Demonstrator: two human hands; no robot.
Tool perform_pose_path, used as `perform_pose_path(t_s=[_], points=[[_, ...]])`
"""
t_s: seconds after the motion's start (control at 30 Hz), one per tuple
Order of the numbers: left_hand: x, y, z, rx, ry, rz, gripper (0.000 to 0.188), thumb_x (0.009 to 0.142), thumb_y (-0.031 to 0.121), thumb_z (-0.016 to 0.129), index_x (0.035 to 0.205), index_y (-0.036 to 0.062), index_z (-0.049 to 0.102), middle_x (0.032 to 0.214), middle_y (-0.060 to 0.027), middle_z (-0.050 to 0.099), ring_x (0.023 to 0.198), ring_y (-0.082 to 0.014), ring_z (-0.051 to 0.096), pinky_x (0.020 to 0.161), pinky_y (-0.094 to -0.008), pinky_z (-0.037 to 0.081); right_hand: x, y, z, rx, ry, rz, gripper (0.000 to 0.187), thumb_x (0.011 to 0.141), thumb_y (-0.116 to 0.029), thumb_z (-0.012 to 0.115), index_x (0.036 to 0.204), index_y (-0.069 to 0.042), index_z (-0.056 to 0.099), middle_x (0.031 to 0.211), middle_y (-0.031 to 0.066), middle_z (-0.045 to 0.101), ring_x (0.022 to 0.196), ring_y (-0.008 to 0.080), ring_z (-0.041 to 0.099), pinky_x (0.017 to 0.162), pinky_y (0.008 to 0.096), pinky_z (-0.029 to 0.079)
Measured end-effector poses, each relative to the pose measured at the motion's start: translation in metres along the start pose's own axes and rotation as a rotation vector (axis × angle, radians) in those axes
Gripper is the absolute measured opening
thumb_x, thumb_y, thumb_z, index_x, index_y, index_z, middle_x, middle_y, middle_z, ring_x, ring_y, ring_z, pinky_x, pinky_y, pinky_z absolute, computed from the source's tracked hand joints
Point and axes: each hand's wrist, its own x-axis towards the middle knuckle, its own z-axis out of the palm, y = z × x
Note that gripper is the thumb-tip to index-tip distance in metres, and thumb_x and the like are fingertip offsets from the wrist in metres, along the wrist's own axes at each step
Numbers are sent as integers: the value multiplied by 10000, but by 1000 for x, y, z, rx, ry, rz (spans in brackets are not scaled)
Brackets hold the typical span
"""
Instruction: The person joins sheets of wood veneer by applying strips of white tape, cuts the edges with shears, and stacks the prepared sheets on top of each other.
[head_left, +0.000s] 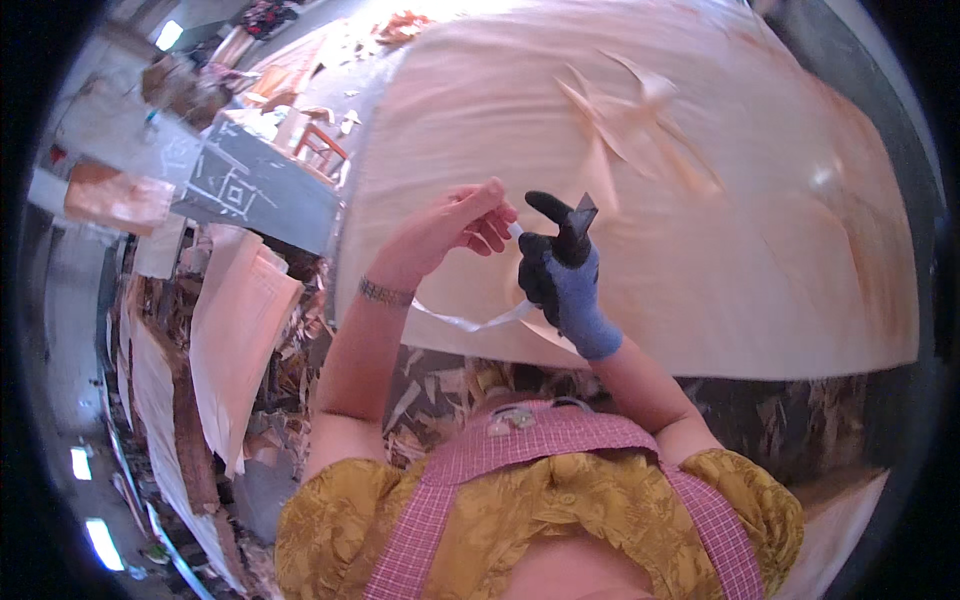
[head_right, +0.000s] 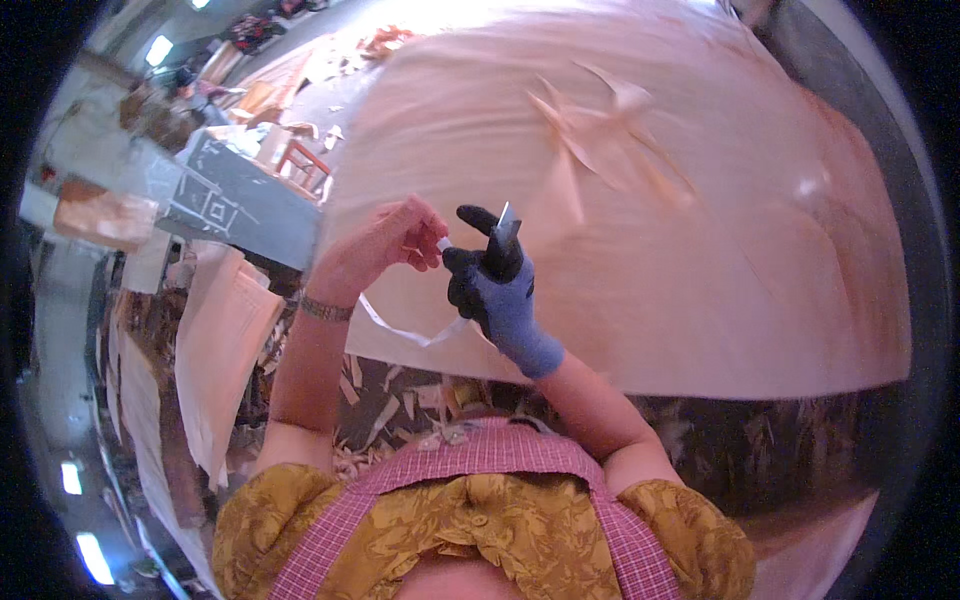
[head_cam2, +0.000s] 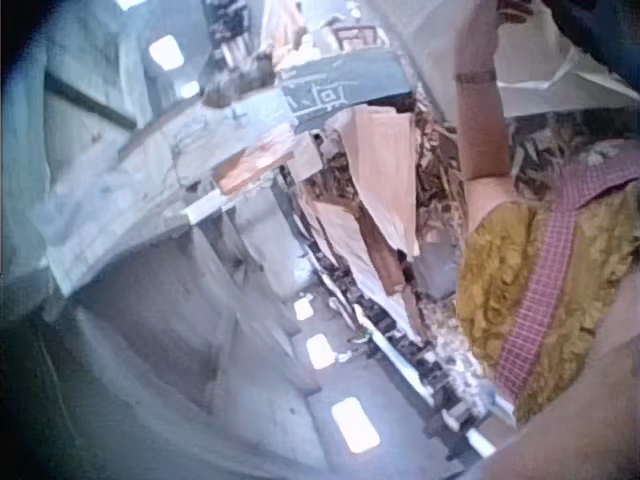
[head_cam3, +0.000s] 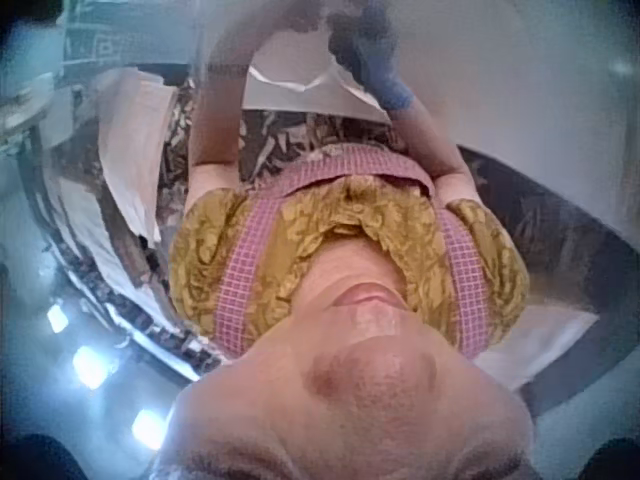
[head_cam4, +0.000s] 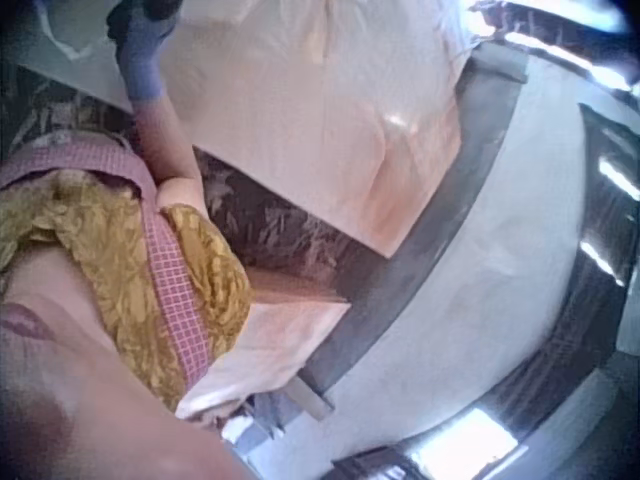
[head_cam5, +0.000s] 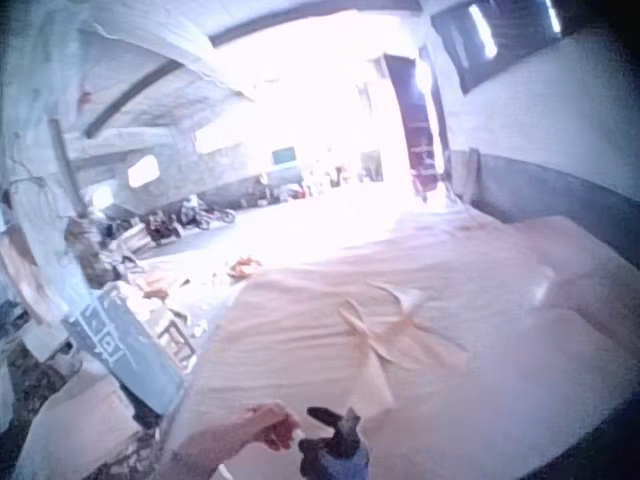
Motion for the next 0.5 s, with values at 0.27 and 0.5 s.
perform_pose_path(t_s=[0.27,0.5], points=[[128,-9,230,375,-390,-83,176,931,214,658,889,44,650,794,24,635,715,-48,579,640,-203,490,-109,-127,-188,-183,388,171,352,914,-205,693,1222,-62,603,708,34,650,486,66,528,431,207,389],[281,-42,379,721,-605,88,281,932,292,648,912,11,643,798,-27,643,738,-95,595,671,-267,512,-180,-154,-336,-201,714,155,268,967,-278,624,1102,-48,660,701,32,642,461,51,465,428,203,346]])
